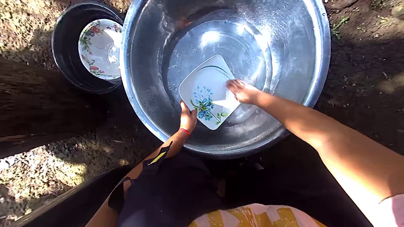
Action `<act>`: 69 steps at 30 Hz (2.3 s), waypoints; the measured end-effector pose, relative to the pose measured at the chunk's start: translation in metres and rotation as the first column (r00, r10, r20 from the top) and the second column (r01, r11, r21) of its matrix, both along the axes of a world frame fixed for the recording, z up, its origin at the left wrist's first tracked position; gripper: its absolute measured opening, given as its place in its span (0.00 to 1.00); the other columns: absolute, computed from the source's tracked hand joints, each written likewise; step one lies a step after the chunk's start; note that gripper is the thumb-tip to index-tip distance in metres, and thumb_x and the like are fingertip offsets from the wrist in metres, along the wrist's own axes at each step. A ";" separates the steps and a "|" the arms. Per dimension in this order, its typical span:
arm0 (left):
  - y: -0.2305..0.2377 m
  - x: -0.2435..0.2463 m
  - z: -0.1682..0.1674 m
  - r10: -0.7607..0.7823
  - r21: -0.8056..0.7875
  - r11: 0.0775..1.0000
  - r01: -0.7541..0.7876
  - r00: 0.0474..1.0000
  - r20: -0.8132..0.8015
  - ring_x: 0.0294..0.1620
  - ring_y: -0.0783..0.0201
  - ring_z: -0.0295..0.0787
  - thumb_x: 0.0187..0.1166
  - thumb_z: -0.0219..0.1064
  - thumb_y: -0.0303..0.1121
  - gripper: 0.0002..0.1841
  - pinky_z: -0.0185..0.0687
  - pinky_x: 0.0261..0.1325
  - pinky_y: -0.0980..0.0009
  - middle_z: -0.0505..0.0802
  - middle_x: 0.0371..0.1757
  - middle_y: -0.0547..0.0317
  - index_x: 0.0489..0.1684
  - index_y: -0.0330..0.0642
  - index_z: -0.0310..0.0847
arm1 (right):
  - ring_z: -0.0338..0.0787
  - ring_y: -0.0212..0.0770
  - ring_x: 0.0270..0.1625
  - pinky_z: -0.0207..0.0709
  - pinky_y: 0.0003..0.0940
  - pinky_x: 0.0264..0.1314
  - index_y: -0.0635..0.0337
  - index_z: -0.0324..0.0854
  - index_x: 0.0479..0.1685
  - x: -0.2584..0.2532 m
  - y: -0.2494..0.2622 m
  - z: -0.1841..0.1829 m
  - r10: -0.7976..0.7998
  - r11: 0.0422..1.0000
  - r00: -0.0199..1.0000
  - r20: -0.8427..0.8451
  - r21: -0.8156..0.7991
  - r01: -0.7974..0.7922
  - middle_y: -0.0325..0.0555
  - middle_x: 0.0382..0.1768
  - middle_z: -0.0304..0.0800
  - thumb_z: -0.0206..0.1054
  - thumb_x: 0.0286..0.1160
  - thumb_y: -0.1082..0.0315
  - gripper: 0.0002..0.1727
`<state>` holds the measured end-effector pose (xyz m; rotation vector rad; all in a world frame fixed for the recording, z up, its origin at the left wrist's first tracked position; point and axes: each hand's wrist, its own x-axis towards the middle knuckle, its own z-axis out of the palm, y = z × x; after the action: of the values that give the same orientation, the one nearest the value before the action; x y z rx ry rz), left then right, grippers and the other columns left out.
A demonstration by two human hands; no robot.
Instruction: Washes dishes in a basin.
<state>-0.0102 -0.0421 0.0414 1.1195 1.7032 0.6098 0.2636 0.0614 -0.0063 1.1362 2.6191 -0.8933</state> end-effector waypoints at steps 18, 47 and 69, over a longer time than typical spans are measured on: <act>-0.003 -0.001 -0.002 -0.011 0.050 0.999 0.012 1.000 -0.020 0.77 0.45 0.79 0.81 0.56 0.19 0.37 0.76 0.76 0.51 0.74 0.81 0.29 0.91 0.29 0.39 | 0.66 0.69 0.87 0.52 0.56 0.91 0.81 0.67 0.79 -0.004 0.020 0.000 -0.001 0.983 1.000 -0.017 0.185 0.004 0.73 0.82 0.68 0.43 0.87 0.78 0.25; 0.019 -0.007 -0.013 0.429 -0.288 0.888 -0.359 0.873 0.234 0.61 0.44 0.88 0.98 0.38 0.39 0.28 0.87 0.56 0.49 0.76 0.78 0.32 0.96 0.50 0.41 | 0.39 0.67 0.96 0.33 0.66 0.94 0.74 0.46 0.92 -0.063 -0.060 -0.039 -0.324 0.945 0.935 -0.144 -0.006 0.326 0.69 0.94 0.40 0.43 0.89 0.41 0.47; 0.015 0.001 -0.010 0.365 -0.443 0.861 -0.251 0.911 0.192 0.61 0.43 0.88 0.97 0.43 0.35 0.27 0.86 0.57 0.47 0.79 0.74 0.31 0.94 0.51 0.43 | 0.51 0.59 0.95 0.41 0.56 0.95 0.70 0.58 0.90 -0.141 -0.041 -0.027 -0.168 0.984 0.922 -0.350 -0.009 0.177 0.61 0.92 0.53 0.53 0.86 0.68 0.32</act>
<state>-0.0089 -0.0268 0.0316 0.4400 1.6801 0.5387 0.1227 0.0201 -0.0331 1.3417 2.8423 -1.2046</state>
